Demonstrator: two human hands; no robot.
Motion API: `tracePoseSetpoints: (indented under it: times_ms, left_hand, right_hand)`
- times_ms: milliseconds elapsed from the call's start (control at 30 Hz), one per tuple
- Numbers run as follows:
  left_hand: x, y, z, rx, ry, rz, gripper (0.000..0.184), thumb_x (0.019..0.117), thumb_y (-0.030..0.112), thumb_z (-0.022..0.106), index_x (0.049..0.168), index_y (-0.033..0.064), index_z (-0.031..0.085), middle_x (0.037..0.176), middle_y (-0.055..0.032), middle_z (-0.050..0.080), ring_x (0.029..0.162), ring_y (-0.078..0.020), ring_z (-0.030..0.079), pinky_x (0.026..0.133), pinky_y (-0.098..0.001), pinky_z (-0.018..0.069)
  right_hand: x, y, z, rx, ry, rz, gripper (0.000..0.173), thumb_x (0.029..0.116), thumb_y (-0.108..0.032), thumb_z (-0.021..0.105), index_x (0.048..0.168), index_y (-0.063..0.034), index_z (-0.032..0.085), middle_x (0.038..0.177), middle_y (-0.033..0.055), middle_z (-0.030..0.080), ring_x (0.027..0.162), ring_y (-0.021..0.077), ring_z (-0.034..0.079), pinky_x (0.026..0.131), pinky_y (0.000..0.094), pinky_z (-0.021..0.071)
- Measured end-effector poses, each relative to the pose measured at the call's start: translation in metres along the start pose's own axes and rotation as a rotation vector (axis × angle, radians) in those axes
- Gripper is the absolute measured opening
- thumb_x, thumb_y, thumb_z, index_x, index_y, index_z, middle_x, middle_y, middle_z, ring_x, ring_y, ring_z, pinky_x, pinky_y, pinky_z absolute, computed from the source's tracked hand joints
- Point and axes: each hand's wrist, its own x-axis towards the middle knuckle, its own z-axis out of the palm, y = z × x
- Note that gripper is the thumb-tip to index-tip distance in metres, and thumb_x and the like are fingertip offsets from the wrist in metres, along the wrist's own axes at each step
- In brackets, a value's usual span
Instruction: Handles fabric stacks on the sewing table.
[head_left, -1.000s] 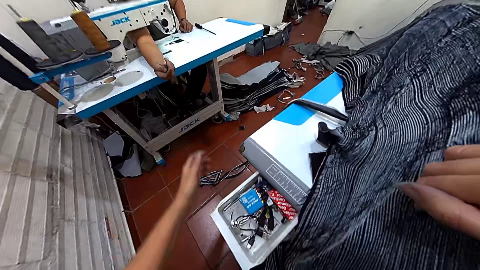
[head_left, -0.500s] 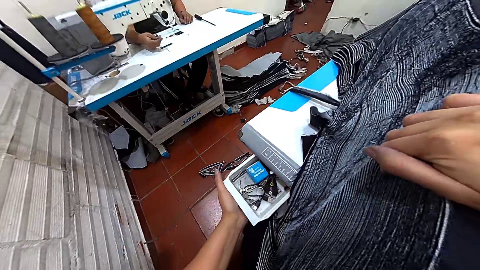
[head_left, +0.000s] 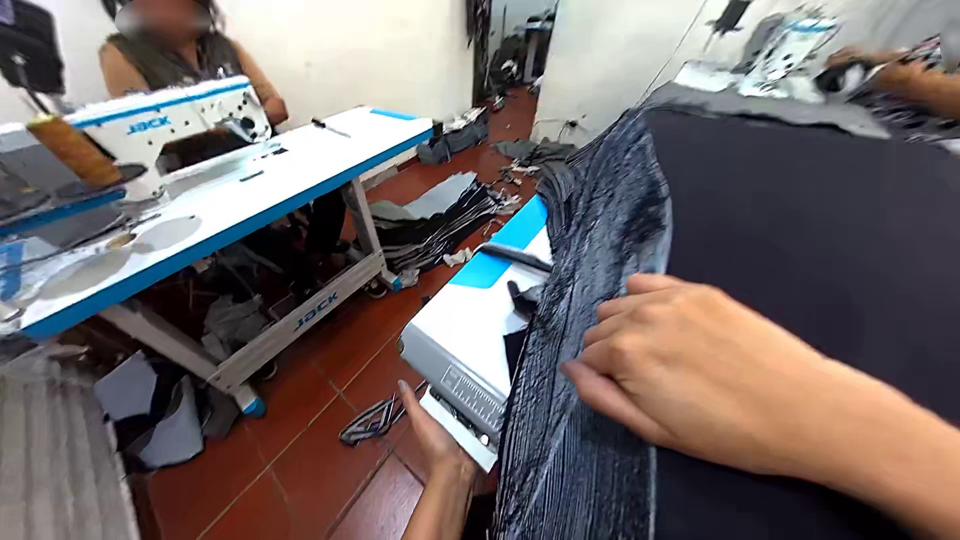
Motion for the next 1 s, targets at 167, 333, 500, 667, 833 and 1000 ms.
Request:
tracePoseSetpoints:
  times_ms: [167, 333, 500, 667, 833, 1000]
  left_hand:
    - [0.011, -0.020, 0.022, -0.085, 0.012, 0.224, 0.066, 0.1082, 0.057, 0.013, 0.136, 0.0101, 0.050, 0.106, -0.0061, 0.070, 0.094, -0.0135, 0.071, 0.078, -0.0379, 0.0611]
    - [0.007, -0.020, 0.017, -0.101, -0.044, 0.108, 0.074, 0.1041, 0.067, 0.011, 0.141, 0.0138, 0.048, 0.113, -0.0088, 0.070, 0.100, -0.0171, 0.071, 0.080, -0.0422, 0.0615]
    - [-0.029, -0.004, -0.018, 0.464, 0.038, 0.511, 0.045, 0.1030, 0.012, 0.046, 0.137, -0.0160, 0.036, 0.118, -0.0196, 0.053, 0.102, -0.0132, 0.055, 0.088, -0.0309, 0.0491]
    - [-0.102, 0.051, 0.026, 0.610, -0.781, 0.460, 0.055, 0.1026, 0.041, 0.050, 0.131, -0.0068, 0.048, 0.121, -0.0074, 0.067, 0.108, -0.0127, 0.067, 0.089, -0.0330, 0.0573]
    - [-0.122, 0.071, 0.083, 1.079, -1.103, 0.297, 0.111, 0.0769, 0.067, 0.075, 0.156, 0.0005, 0.033, 0.152, -0.0202, 0.047, 0.137, -0.0271, 0.051, 0.111, -0.0470, 0.0456]
    - [-0.121, 0.064, 0.082, 1.076, -1.064, 0.217, 0.100, 0.0761, 0.056, 0.080, 0.154, 0.0071, 0.040, 0.151, -0.0199, 0.046, 0.139, -0.0310, 0.047, 0.111, -0.0566, 0.0414]
  right_hand:
    - [0.000, 0.000, 0.004, 0.000, -0.009, 0.007, 0.054, 0.0998, -0.034, 0.038, 0.050, -0.0175, 0.049, 0.049, -0.0038, 0.048, 0.051, 0.0134, 0.055, 0.053, 0.0353, 0.0422]
    - [-0.001, 0.001, 0.004, 0.022, -0.070, 0.010, 0.057, 0.1031, -0.035, 0.034, 0.052, -0.0137, 0.048, 0.050, 0.0019, 0.051, 0.054, 0.0197, 0.059, 0.056, 0.0403, 0.0453]
    - [-0.002, 0.002, 0.001, 0.094, -0.083, 0.000, 0.057, 0.1043, -0.034, 0.035, 0.054, -0.0109, 0.050, 0.052, 0.0053, 0.052, 0.056, 0.0237, 0.059, 0.057, 0.0426, 0.0439]
    - [-0.003, 0.011, -0.013, 0.367, 0.181, 0.073, 0.038, 0.1034, -0.034, 0.052, 0.079, -0.0142, 0.073, 0.075, -0.0033, 0.067, 0.079, 0.0113, 0.065, 0.072, 0.0309, 0.0507]
    - [-0.065, 0.039, -0.091, 0.108, 0.414, 0.612, 0.039, 0.1039, -0.036, 0.053, 0.118, -0.0070, 0.073, 0.118, 0.0121, 0.072, 0.110, 0.0284, 0.068, 0.093, 0.0522, 0.0548]
    - [-0.194, 0.024, -0.064, 0.402, 0.461, 1.294, 0.066, 0.0992, -0.039, 0.059, 0.144, 0.0084, 0.045, 0.133, 0.0199, 0.060, 0.122, 0.0277, 0.059, 0.102, 0.0509, 0.0475]
